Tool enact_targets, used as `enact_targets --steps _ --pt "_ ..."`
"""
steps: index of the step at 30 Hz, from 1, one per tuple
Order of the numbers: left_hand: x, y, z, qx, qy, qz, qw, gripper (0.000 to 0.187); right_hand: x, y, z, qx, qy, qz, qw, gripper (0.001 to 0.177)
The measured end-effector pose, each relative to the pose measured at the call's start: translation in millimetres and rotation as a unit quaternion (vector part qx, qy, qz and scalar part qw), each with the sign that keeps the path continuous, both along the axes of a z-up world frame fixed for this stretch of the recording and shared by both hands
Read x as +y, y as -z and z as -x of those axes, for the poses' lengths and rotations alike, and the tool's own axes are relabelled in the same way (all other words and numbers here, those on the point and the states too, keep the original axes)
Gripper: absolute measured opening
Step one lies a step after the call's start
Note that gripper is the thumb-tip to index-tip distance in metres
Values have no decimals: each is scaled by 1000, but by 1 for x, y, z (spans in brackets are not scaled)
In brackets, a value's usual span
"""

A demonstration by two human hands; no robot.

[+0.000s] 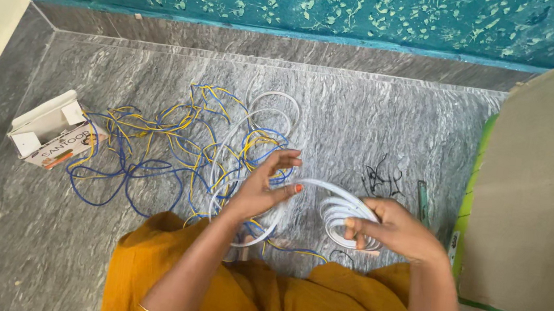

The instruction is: The person sits on the floor and coils a white cable into a neat circular bundle by hand. They repeatedly wrap the cable around their fingers and adjust the loops to form a compact coil.

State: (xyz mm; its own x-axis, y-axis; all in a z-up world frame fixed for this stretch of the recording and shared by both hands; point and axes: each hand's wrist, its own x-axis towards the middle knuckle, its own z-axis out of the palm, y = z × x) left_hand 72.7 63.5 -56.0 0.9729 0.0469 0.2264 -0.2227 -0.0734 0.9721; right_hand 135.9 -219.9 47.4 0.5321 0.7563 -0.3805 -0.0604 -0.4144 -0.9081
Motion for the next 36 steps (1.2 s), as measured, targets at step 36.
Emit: enact_targets --steps 36 --pt "204 21 8 -2 -455 96 885 27 -91 -5 -20 -17 151 -138 979 32"
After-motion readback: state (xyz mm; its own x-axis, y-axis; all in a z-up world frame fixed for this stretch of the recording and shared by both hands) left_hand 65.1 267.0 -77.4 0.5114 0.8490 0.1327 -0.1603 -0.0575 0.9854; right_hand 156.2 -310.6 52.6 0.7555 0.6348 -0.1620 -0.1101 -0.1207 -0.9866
